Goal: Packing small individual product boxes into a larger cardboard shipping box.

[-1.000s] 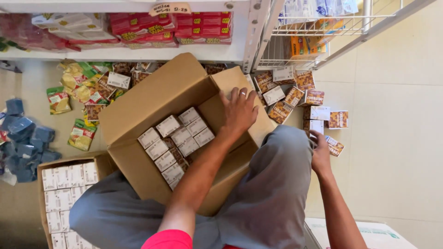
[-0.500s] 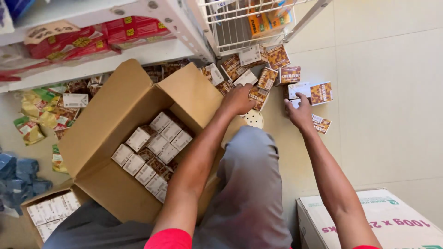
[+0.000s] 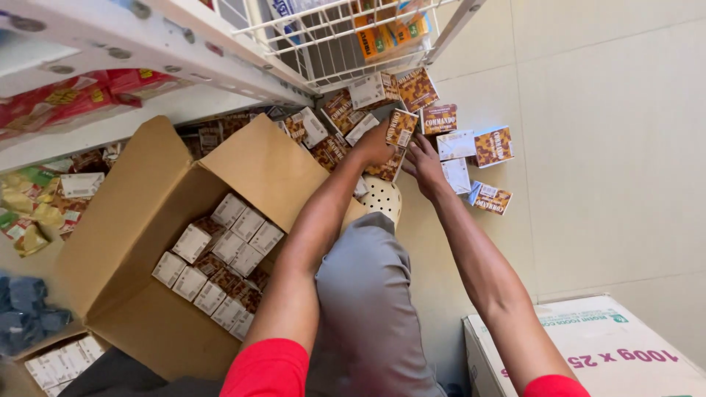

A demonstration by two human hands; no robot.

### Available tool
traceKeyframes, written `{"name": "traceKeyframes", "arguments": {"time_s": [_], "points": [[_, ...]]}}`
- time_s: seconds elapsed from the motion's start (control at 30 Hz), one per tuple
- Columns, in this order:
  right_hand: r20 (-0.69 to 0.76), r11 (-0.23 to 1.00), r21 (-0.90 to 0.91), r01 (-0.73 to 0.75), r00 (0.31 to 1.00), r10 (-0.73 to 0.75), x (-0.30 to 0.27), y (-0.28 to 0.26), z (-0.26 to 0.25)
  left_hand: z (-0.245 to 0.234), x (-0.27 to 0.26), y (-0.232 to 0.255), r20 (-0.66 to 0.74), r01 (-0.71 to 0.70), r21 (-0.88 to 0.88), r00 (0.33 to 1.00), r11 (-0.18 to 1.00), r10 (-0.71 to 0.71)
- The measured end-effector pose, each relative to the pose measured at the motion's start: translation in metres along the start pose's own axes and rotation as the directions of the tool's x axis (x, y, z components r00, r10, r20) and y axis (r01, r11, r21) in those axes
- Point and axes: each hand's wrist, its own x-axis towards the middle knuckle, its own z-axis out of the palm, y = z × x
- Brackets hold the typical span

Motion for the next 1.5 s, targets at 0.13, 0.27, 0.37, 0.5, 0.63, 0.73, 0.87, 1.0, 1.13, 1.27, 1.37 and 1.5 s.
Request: {"name": "traceKeyframes", "arguments": {"time_s": [0.13, 0.27, 0.37, 0.5, 0.63, 0.73, 0.87, 1.0, 1.13, 1.27, 1.37, 1.5], "points": [[-0.005, 0.992, -0.11, 0.058, 0.998, -0.059, -0.003, -0.01, 0.012, -0.006, -0.004, 0.021, -0.041, -0.033, -0.117, 0.999, 0.993, 0.028], [-0.092, 0.973, -0.227, 0.046, 0.993, -0.068, -0.015, -0.021, 0.024, -0.011, -0.013, 0.031, -0.05, -0.049, -0.251, 0.998, 0.967, 0.038], [0.042, 0.941, -0.142, 0.306, 0.952, -0.304, 0.021, 0.022, -0.006, -0.007, -0.012, 0.027, -0.042, -0.119, -0.294, 0.993, 0.948, 0.112], [-0.077, 0.979, -0.125, 0.163, 0.982, -0.173, -0.017, -0.011, 0.009, -0.007, -0.021, 0.044, 0.001, 0.025, -0.248, 1.0, 0.968, -0.025], [-0.131, 0.98, 0.105, 0.17, 0.979, -0.156, -0.05, -0.032, 0.015, -0.011, -0.043, 0.078, -0.024, -0.064, -0.238, 0.998, 0.969, 0.06], [-0.069, 0.934, 0.313, 0.17, 0.985, -0.156, -0.087, -0.06, 0.028, -0.029, -0.075, 0.105, -0.037, -0.224, -0.241, 0.974, 0.944, 0.222], [0.07, 0.913, 0.401, 0.078, 0.991, -0.116, -0.097, -0.056, 0.024, -0.04, -0.102, 0.107, -0.099, -0.507, -0.476, 0.843, 0.719, 0.529], [0.175, 0.903, 0.415, 0.109, 0.965, -0.197, -0.133, -0.068, 0.033, -0.105, -0.178, 0.136, -0.114, -0.352, -0.721, 0.91, 0.597, 0.399], [0.266, 0.904, 0.294, 0.309, 0.882, -0.388, -0.219, -0.118, 0.074, -0.142, -0.273, 0.157, -0.361, -0.436, -0.511, 0.891, 0.741, 0.276], [0.403, 0.845, 0.167, 0.508, 0.747, -0.529, -0.31, -0.162, 0.126, -0.154, -0.357, 0.167, -0.572, -0.719, -0.108, 0.609, 0.686, 0.548], [0.552, 0.811, 0.153, 0.565, 0.631, -0.545, -0.37, -0.178, 0.172, -0.167, -0.429, 0.192, -0.622, -0.66, 0.07, 0.557, 0.748, 0.55], [0.674, 0.851, 0.108, 0.514, 0.591, -0.442, -0.404, -0.167, 0.219, -0.175, -0.502, 0.183, -0.695, -0.638, 0.174, 0.46, 0.75, 0.553]]}}
